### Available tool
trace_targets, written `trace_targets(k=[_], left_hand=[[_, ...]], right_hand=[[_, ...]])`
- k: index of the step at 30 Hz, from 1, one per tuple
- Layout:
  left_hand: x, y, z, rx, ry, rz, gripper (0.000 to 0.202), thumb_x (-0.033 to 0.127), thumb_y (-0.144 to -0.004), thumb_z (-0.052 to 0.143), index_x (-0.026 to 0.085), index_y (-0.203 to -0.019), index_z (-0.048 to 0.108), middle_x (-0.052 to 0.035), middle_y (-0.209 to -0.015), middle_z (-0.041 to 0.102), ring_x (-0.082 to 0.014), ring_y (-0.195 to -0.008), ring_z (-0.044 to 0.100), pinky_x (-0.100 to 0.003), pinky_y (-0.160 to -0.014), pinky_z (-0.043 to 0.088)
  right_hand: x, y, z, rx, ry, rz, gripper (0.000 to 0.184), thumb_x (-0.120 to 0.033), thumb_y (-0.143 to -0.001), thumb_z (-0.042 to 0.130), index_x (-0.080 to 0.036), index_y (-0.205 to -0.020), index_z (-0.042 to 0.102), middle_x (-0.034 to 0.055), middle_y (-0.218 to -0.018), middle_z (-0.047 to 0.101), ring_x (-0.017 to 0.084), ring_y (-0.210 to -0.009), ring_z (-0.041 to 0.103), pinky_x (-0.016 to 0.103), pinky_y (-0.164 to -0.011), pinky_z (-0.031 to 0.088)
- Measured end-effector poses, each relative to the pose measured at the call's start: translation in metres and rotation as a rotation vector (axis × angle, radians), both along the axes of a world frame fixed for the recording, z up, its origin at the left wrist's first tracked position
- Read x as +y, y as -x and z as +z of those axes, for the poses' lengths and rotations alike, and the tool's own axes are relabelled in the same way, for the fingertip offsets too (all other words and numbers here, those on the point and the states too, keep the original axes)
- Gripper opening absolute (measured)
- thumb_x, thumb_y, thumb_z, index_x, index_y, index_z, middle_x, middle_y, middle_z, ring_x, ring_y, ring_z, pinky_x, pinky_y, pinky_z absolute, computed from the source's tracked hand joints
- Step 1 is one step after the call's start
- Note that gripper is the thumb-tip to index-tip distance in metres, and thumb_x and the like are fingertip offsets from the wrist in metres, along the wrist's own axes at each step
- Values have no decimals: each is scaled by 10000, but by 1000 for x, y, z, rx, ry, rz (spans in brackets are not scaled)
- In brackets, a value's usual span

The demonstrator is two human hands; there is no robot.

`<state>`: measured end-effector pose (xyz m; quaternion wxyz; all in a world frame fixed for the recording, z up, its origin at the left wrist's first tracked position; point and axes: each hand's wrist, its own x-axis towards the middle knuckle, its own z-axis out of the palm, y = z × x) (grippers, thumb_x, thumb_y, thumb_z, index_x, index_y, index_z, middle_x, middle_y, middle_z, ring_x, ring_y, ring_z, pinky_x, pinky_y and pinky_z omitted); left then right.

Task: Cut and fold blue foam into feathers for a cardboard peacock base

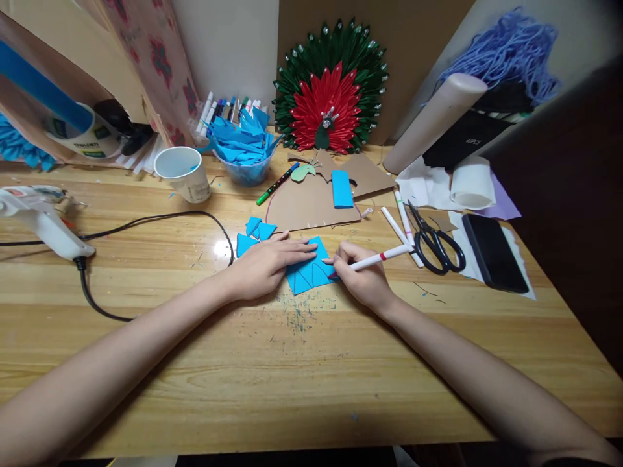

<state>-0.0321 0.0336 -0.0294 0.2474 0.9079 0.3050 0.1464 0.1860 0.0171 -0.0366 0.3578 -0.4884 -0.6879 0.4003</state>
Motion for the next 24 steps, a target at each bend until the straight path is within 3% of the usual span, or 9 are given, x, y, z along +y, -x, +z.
trace_targets(k=[4, 9, 14, 18, 21, 24], left_hand=[[-1, 0, 1, -1, -12, -6, 602, -2, -798, 353, 271, -1332, 398, -3, -1404, 419, -144, -1309, 356, -481, -1116, 182], [-2, -1, 5, 5, -93, -6, 603, 6, -758, 399, 263, -1302, 445, -32, -1390, 438, -211, -1294, 348, -497, -1054, 279], [-7, -1, 6, -17, -204, 128, 598, 41, -763, 407, 193, -1341, 370, -123, -1238, 491, -242, -1082, 456, -446, -886, 415], [-24, -12, 11, -24, -251, 49, 392, 173, -865, 364, 161, -1248, 448, -115, -1124, 543, -222, -981, 493, -390, -836, 432], [-40, -24, 15, 68, -250, 33, 471, 409, -887, 370, 123, -1254, 447, -138, -1136, 540, -264, -1012, 484, -423, -879, 409], [-48, -31, 18, 114, -259, 29, 566, 525, -866, 356, 113, -1239, 464, -132, -1065, 562, -267, -996, 490, -454, -945, 362]], right_hand=[[0, 0, -1, 36, 24, 18, 349, -189, -774, 527, -209, -509, 300, -60, -486, 322, 97, -469, 386, 280, -559, 452], [4, 3, 3, 292, 96, -93, 257, -314, -850, 512, -212, -633, 420, -76, -510, 401, 75, -435, 412, 252, -541, 479], [6, 6, 7, 257, -13, -125, 115, -309, -799, 618, -217, -844, 566, -3, -806, 596, 124, -730, 584, 248, -645, 496], [8, 6, 6, 179, -70, 2, 179, -303, -919, 421, -245, -1007, 566, 29, -932, 644, 161, -894, 622, 337, -809, 509], [12, 3, 8, -93, -273, 146, 205, -243, -926, 396, -244, -976, 594, 24, -951, 665, 182, -995, 599, 466, -1017, 357], [15, -4, 15, -329, -476, 222, 179, -188, -901, 428, -231, -926, 600, 17, -898, 679, 199, -1020, 585, 551, -1102, 159]])
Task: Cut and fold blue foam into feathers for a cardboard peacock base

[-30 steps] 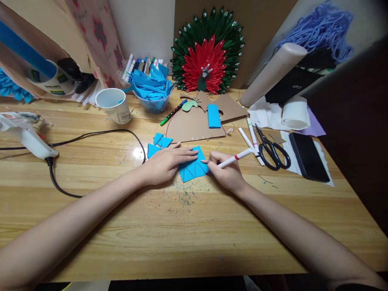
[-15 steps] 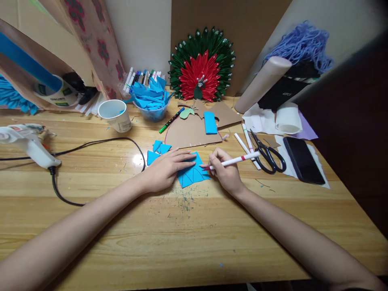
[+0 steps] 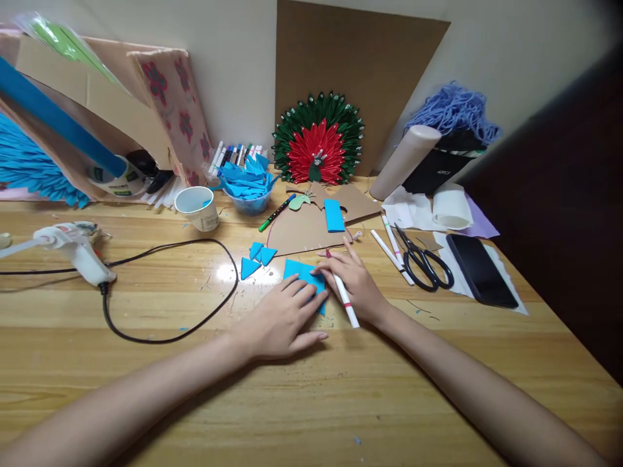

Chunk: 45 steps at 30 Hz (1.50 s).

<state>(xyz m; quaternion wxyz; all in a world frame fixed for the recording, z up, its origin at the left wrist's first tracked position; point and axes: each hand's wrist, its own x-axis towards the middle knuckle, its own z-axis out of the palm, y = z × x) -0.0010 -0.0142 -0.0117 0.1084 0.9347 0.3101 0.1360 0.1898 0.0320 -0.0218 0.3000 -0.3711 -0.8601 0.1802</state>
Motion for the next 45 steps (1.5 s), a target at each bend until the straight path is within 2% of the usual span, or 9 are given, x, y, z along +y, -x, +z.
trace_targets(k=[7, 14, 17, 20, 23, 27, 31, 36, 45], left_hand=[[0, 3, -1, -52, 64, 79, 351, 352, -927, 280, 149, -912, 567, -96, -898, 583, -215, -840, 519, -385, -779, 451], [5, -1, -11, -161, 119, 291, 366, 306, -876, 449, 125, -1192, 482, -142, -1134, 525, -240, -1015, 503, -404, -858, 456], [9, 0, -10, -160, 121, 239, 363, 274, -872, 454, 171, -1216, 506, -116, -1182, 530, -241, -1076, 487, -420, -915, 429], [14, 1, -8, -156, 150, 181, 379, 248, -875, 451, 201, -1248, 496, -92, -1244, 527, -228, -1134, 476, -425, -958, 402], [19, 1, -8, -142, 184, 141, 398, 240, -888, 432, 205, -1283, 463, -80, -1317, 499, -213, -1198, 451, -423, -991, 383], [22, -4, -9, -96, 201, 113, 440, 277, -911, 385, 193, -1343, 387, -79, -1393, 432, -200, -1279, 386, -421, -1061, 317], [25, -12, -7, -70, 186, 147, 493, 386, -892, 418, 164, -1332, 405, -102, -1377, 448, -225, -1268, 402, -420, -1058, 328], [29, -18, -11, -99, 152, 177, 440, 344, -905, 393, 180, -1311, 436, -94, -1343, 484, -217, -1235, 438, -397, -1019, 379], [29, -15, -14, -41, 163, 120, 520, 382, -913, 361, 195, -1394, 300, -74, -1443, 359, -212, -1321, 332, -410, -1093, 272]], right_hand=[[-16, -27, 4, -155, -170, 86, 191, -131, -851, 450, -224, -946, 587, 21, -806, 677, 173, -756, 628, 513, -1037, 343], [-38, -39, -2, -98, -162, 67, 224, -166, -844, 488, -218, -1032, 598, 51, -884, 697, 190, -821, 642, 475, -966, 426], [-38, -38, 1, 11, 12, 74, 289, -222, -879, 424, -231, -1129, 568, 53, -935, 684, 203, -905, 624, 462, -933, 435], [-32, -36, 3, 177, 359, 29, 315, -271, -916, 341, -227, -1176, 513, 47, -885, 644, 186, -833, 604, 380, -765, 494], [-22, -34, 2, 345, 596, 2, 189, -287, -887, 431, -197, -1035, 506, 38, -864, 601, 161, -778, 589, 299, -670, 482], [-14, -33, -3, 387, 711, -11, 82, -255, -823, 526, -180, -836, 494, 15, -760, 578, 139, -693, 563, 258, -612, 444], [-14, -34, -6, 365, 645, -104, 78, -238, -799, 548, -178, -769, 508, -5, -692, 562, 115, -600, 512, 229, -543, 395], [-16, -35, -7, 320, 566, -199, 59, -228, -791, 558, -180, -793, 525, 9, -732, 589, 124, -624, 532, 227, -545, 398], [-15, -36, -5, 253, 510, -234, 36, -202, -785, 545, -187, -763, 521, -1, -714, 582, 115, -592, 512, 219, -528, 386]])
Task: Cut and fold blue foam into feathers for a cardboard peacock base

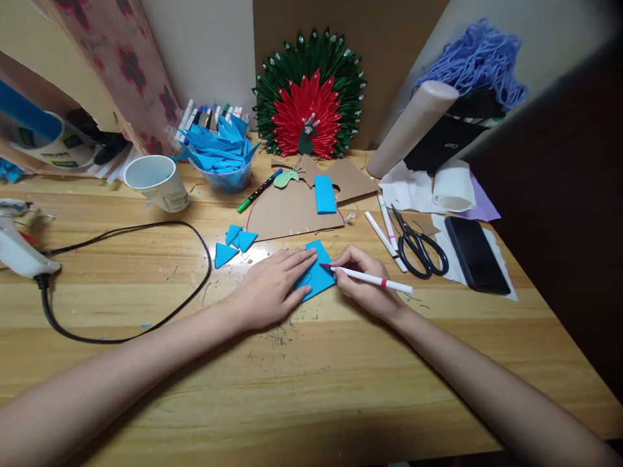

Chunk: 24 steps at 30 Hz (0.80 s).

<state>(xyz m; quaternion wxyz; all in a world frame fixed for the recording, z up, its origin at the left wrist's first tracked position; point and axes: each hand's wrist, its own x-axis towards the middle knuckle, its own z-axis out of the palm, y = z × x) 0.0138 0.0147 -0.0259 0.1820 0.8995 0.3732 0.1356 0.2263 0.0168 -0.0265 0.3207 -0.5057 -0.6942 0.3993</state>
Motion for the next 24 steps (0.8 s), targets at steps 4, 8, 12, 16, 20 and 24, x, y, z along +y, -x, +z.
trace_targets(k=[4, 8, 12, 16, 20, 24], left_hand=[[0, 0, 0, -2, 4, 0, 546, 422, -905, 368, 202, -1398, 290, -72, -1446, 353, -214, -1322, 331, -408, -1095, 269], [0, 0, 0, 4, 0, 0, 541, 419, -905, 362, 196, -1394, 299, -69, -1447, 353, -214, -1321, 331, -406, -1094, 270], [1, 0, 2, 15, 9, 0, 545, 417, -903, 364, 187, -1393, 302, -70, -1446, 354, -213, -1321, 329, -410, -1099, 260], [1, 0, 2, 7, 15, -5, 552, 426, -899, 367, 191, -1394, 299, -70, -1447, 353, -217, -1317, 334, -417, -1101, 252], [2, 0, 2, -2, 13, -10, 547, 424, -899, 367, 192, -1390, 307, -71, -1439, 366, -220, -1313, 340, -425, -1093, 261], [1, 0, 2, 1, 13, -11, 550, 416, -899, 373, 194, -1396, 296, -69, -1435, 374, -212, -1320, 329, -426, -1102, 246]], right_hand=[[1, -1, 0, -40, -6, 23, 32, -195, -768, 546, -186, -742, 530, -17, -661, 546, 109, -560, 479, 216, -507, 360], [1, -3, 0, -27, -24, 67, 54, -161, -735, 539, -189, -695, 516, -3, -687, 571, 125, -602, 502, 233, -542, 375], [1, -4, 1, -14, -21, 134, 88, -170, -711, 538, -190, -637, 494, -7, -641, 545, 130, -588, 479, 246, -535, 360], [2, -7, 0, 15, 16, 191, 150, -227, -713, 566, -193, -599, 474, -21, -580, 495, 126, -557, 445, 247, -511, 334], [2, -8, -3, 169, 49, 106, 130, -254, -769, 549, -197, -674, 480, -21, -611, 520, 136, -594, 497, 258, -557, 385], [2, -6, -4, 128, 66, -8, 106, -259, -808, 541, -192, -745, 489, -12, -678, 546, 120, -594, 486, 234, -529, 363]])
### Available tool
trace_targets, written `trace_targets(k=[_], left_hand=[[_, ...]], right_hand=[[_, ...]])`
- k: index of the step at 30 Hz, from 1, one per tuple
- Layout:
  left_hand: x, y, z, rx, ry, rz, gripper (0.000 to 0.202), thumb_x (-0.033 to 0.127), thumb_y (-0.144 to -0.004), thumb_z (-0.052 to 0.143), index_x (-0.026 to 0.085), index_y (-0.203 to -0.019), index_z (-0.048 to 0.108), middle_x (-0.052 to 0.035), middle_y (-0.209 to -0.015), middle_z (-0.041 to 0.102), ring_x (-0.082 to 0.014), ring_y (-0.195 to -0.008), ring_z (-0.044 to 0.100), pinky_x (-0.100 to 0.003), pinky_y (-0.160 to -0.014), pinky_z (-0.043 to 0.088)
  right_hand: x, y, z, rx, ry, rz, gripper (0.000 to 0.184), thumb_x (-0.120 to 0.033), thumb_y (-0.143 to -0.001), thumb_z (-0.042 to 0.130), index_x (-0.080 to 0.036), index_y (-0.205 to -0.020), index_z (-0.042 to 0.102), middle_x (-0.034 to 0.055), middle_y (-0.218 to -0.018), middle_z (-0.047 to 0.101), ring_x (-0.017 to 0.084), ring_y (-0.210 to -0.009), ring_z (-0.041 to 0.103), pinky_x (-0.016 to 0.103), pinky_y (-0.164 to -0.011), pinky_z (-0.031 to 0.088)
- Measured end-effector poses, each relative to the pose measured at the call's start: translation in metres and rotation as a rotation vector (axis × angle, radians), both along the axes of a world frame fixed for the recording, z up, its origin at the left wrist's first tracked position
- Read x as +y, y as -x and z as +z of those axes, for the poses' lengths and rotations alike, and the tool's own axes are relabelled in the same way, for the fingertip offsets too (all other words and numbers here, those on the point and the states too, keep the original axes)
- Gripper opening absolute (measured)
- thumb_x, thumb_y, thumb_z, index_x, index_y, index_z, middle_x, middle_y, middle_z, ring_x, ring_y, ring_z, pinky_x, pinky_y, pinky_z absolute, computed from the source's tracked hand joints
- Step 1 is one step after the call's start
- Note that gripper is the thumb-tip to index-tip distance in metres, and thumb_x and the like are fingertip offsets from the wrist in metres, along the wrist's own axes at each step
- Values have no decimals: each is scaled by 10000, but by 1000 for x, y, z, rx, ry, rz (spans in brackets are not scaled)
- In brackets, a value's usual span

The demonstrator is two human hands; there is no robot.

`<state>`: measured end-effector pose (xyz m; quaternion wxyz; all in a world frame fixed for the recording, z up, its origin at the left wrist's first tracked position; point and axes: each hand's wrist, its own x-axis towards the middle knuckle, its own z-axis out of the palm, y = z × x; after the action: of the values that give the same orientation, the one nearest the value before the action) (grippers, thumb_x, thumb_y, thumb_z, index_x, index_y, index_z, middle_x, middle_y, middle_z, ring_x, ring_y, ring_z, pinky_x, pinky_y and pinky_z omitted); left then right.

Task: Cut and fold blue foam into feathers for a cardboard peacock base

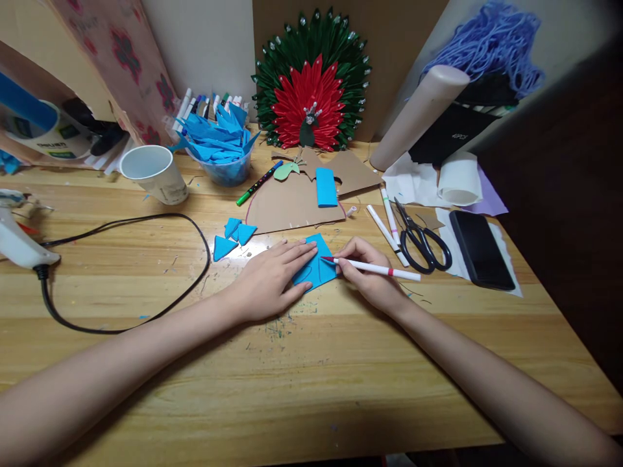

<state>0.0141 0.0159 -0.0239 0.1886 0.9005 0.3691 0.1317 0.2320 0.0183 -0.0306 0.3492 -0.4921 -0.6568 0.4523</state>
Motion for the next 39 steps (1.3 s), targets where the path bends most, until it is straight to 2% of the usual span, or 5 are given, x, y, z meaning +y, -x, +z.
trace_targets(k=[8, 21, 26, 32, 39], left_hand=[[0, 0, 1, 25, -4, 7, 550, 422, -900, 365, 195, -1397, 295, -61, -1450, 348, -207, -1326, 320, -422, -1109, 236], [0, -1, 2, 50, -1, 5, 563, 419, -899, 373, 194, -1406, 277, -56, -1463, 324, -203, -1334, 304, -426, -1120, 214], [2, 0, 0, 17, 6, -17, 549, 400, -902, 375, 197, -1403, 278, -67, -1452, 344, -212, -1329, 312, -455, -1112, 218], [4, 4, 0, -52, -12, -123, 456, 199, -894, 369, 261, -1346, 358, -36, -1412, 411, -198, -1313, 333, -537, -1099, 171], [-6, 2, 5, -130, -191, -280, 481, 152, -823, 415, 182, -1304, 413, -79, -1221, 568, -214, -1103, 500, -411, -972, 386]], right_hand=[[-2, 2, 5, -168, -72, 16, 96, -145, -771, 518, -195, -710, 464, -34, -644, 495, 106, -571, 434, 222, -508, 325], [-1, -3, -2, 110, -110, -27, 229, -95, -716, 468, -200, -521, 407, -53, -526, 347, 107, -525, 438, 343, -735, 528], [-3, -4, -3, 196, -162, -144, 109, -218, -842, 462, -211, -757, 529, -21, -653, 534, 119, -561, 526, 332, -694, 536], [7, 1, 2, -185, -323, 116, 197, -247, -918, 420, -251, -1046, 570, 50, -1053, 643, 189, -1051, 578, 376, -921, 456], [4, -8, 4, -568, -557, 173, 213, -182, -905, 422, -185, -1051, 578, 97, -1023, 660, 224, -1001, 572, 398, -899, 448]])
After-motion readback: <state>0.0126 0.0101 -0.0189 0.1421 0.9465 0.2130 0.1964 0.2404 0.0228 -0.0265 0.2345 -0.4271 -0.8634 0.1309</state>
